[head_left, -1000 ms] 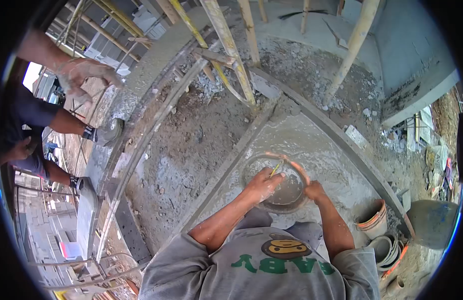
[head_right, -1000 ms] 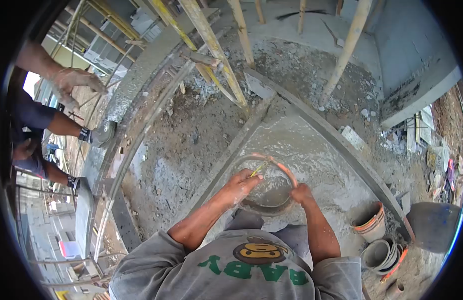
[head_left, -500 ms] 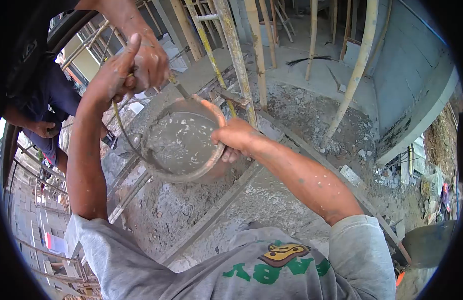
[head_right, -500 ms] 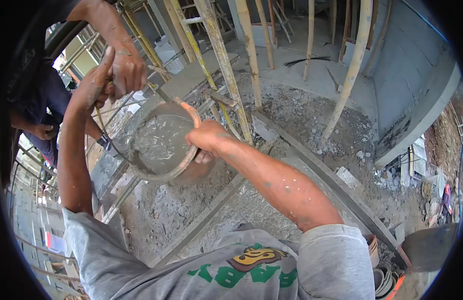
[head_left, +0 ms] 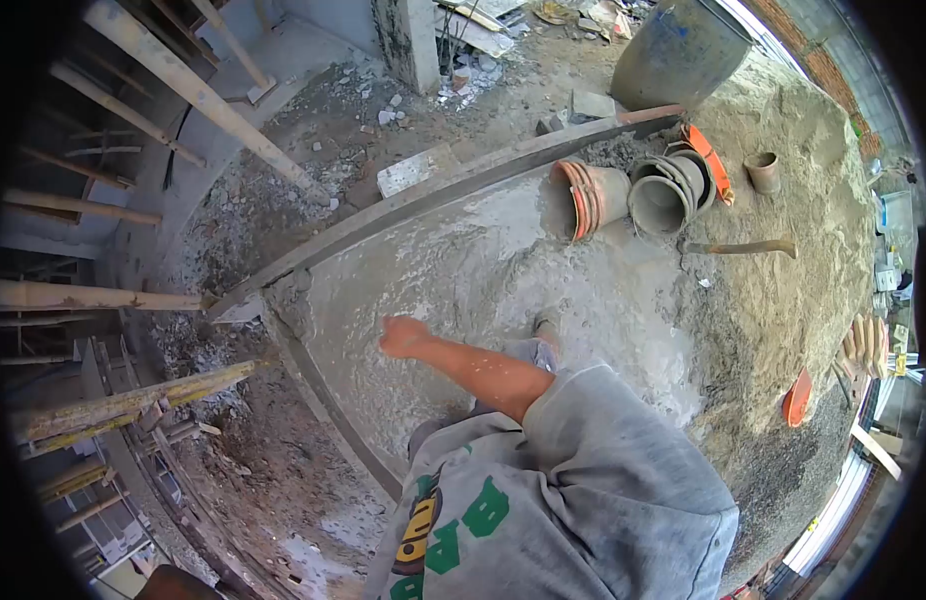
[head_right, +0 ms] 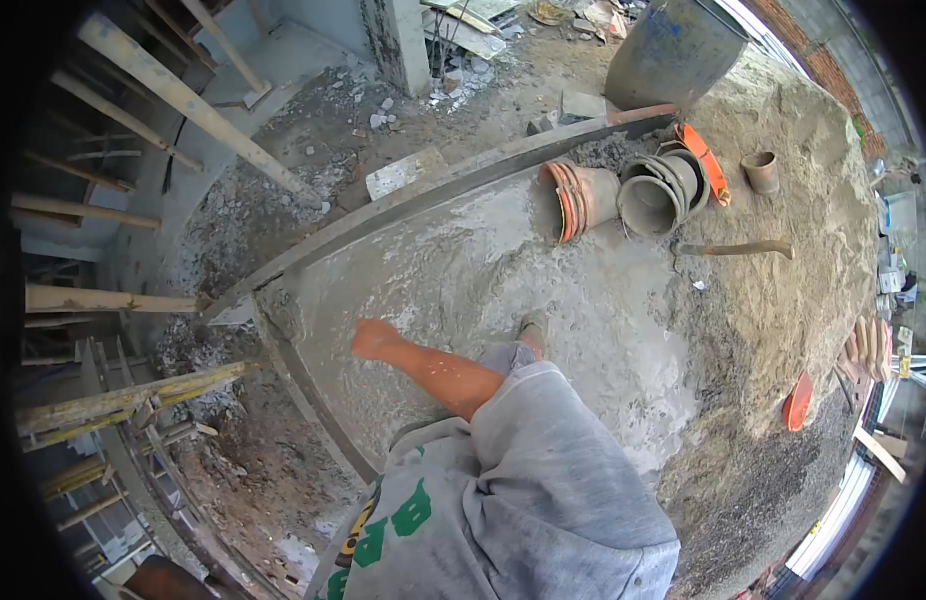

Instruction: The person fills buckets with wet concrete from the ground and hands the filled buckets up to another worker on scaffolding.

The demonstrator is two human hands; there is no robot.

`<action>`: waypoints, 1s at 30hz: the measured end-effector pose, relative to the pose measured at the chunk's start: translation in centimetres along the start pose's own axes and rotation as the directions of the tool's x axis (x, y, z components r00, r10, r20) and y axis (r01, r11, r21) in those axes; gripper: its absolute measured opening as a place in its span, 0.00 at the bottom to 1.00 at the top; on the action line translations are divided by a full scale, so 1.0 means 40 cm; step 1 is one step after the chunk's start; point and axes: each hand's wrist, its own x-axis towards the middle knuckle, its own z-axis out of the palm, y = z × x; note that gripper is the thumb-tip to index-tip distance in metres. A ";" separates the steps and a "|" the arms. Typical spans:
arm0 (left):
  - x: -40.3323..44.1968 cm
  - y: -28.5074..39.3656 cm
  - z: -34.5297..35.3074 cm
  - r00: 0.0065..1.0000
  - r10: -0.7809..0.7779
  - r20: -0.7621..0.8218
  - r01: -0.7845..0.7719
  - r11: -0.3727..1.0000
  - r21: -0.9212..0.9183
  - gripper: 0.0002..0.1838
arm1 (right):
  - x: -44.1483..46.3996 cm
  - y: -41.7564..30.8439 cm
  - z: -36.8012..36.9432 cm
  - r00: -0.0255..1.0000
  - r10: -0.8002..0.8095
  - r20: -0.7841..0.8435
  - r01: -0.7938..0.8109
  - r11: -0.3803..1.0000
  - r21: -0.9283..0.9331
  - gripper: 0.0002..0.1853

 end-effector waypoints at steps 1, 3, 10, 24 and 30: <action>-0.086 0.062 0.037 0.997 0.074 0.017 -0.073 0.996 -0.048 0.23 | -0.022 0.186 -0.075 0.919 0.351 -0.180 -0.323 0.931 0.168 0.22; -0.345 0.229 0.156 0.941 0.248 0.231 -0.205 0.959 -0.197 0.22 | -0.097 0.519 -0.193 0.728 0.629 -0.273 -0.585 0.778 0.232 0.20; -2.071 0.936 0.091 -0.613 0.626 0.482 -0.032 0.590 -0.807 0.28 | -0.170 1.369 -0.258 0.507 0.819 -0.269 -0.629 0.565 0.535 0.20; -3.060 1.230 -0.044 -0.660 0.660 0.359 0.310 0.675 -0.670 0.27 | 0.111 1.568 -0.334 0.462 0.692 -0.554 -0.344 0.716 0.607 0.33; -2.831 1.284 -0.100 -0.667 0.553 0.500 0.417 0.832 -0.364 0.29 | 0.098 1.426 -0.412 0.497 0.627 -0.600 -0.201 0.756 0.623 0.40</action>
